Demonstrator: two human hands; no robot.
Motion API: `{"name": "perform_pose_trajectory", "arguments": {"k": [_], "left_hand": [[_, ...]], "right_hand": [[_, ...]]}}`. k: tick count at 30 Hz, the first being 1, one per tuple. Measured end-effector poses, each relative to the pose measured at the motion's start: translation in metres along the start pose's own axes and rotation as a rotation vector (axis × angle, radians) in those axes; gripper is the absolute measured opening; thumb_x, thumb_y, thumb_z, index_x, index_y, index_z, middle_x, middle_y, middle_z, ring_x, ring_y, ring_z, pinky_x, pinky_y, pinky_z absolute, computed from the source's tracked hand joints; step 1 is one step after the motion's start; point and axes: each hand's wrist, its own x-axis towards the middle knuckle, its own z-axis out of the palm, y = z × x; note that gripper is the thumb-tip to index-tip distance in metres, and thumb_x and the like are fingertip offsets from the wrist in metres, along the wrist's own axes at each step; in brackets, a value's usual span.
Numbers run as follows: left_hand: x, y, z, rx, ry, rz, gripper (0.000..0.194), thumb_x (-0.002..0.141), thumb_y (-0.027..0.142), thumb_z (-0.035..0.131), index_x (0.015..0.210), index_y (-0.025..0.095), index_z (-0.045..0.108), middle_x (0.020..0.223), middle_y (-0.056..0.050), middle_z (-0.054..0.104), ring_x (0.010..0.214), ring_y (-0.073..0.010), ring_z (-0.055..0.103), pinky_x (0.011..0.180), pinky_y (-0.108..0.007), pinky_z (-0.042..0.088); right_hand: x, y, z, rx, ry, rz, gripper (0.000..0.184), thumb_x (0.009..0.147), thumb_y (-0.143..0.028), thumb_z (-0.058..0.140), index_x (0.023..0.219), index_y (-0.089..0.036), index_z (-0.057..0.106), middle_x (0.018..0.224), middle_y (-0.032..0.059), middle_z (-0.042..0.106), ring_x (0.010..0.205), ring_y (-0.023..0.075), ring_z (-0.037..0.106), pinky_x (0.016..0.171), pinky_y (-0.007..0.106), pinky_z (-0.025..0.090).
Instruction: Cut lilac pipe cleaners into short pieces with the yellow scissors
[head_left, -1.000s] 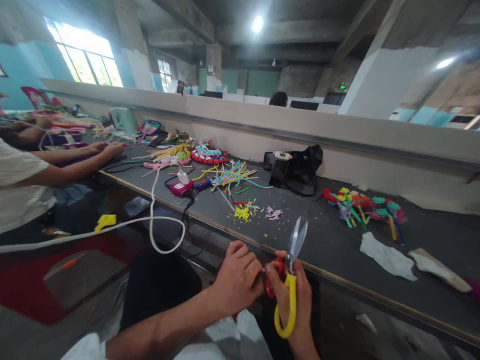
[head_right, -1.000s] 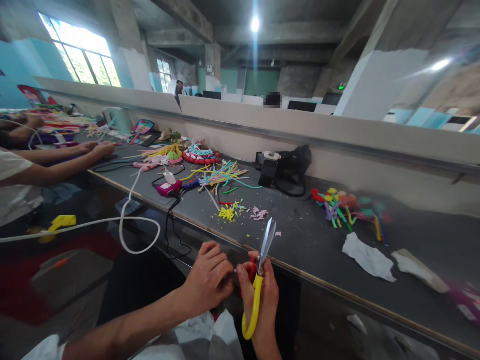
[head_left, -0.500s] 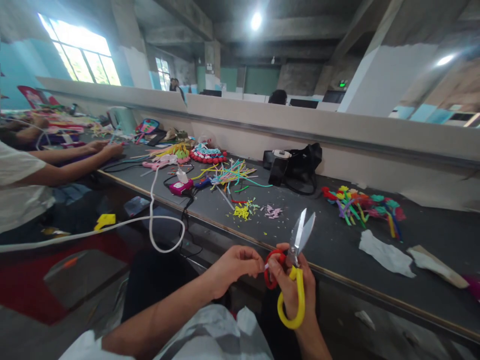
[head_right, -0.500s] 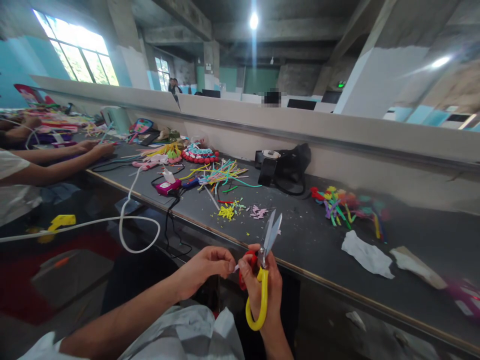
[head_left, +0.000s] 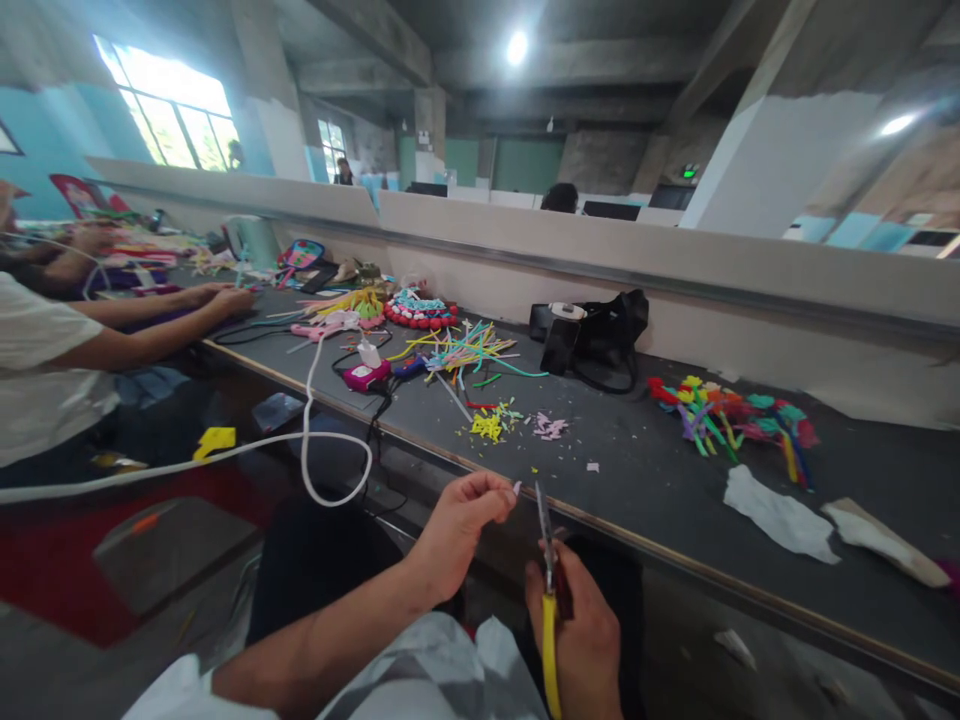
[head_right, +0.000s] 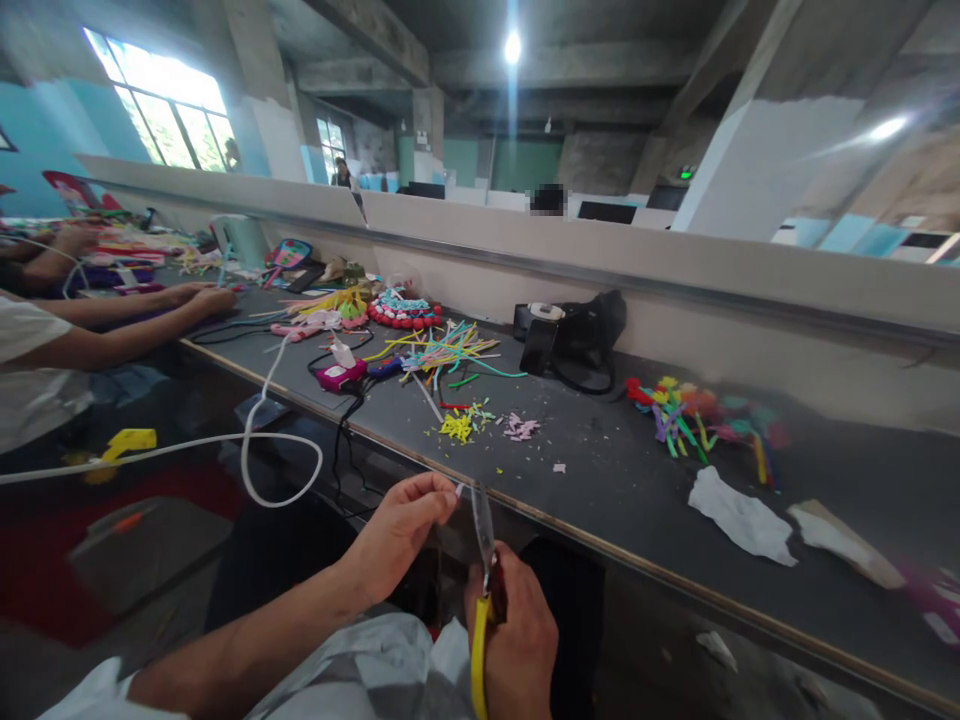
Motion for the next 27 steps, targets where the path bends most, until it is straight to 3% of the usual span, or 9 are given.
{"name": "perform_pose_trajectory", "arguments": {"k": [5,17,23,27], "left_hand": [[-0.002,-0.001,0.005,0.001,0.051,0.024,0.014,0.071,0.023,0.068,0.064,0.015,0.059,0.065,0.001,0.054,0.066,-0.011,0.045,0.069,-0.025,0.034],[-0.003,-0.003,0.008,0.026,0.067,0.036,0.016,0.071,0.024,0.069,0.064,0.015,0.058,0.062,0.003,0.051,0.061,-0.0086,0.041,0.06,-0.022,0.032],[-0.003,-0.002,0.006,0.072,0.078,0.055,0.014,0.071,0.024,0.068,0.066,0.015,0.059,0.063,0.003,0.052,0.061,-0.0086,0.041,0.06,-0.021,0.033],[-0.004,-0.001,0.004,0.375,0.09,0.188,0.011,0.073,0.024,0.063,0.067,0.017,0.059,0.063,0.002,0.053,0.06,-0.011,0.044,0.061,-0.024,0.034]], "right_hand": [[-0.011,0.001,0.001,-0.115,-0.013,-0.002,0.033,0.091,-0.039,0.05,0.103,-0.013,0.066,0.091,0.0098,0.072,0.075,0.0192,0.069,0.068,0.026,0.052],[-0.012,0.012,0.001,-0.121,-0.191,0.14,0.036,0.085,-0.033,0.046,0.111,-0.02,0.067,0.098,0.004,0.075,0.083,0.0212,0.072,0.068,0.027,0.054],[-0.003,0.004,-0.002,0.085,-0.169,0.266,0.035,0.085,-0.045,0.054,0.103,-0.019,0.07,0.081,0.0041,0.075,0.065,0.0172,0.07,0.059,0.021,0.051],[0.015,-0.008,-0.009,0.335,-0.151,0.405,0.04,0.079,-0.052,0.062,0.098,-0.017,0.068,0.076,0.0037,0.071,0.06,0.0159,0.066,0.055,0.022,0.051]]}}
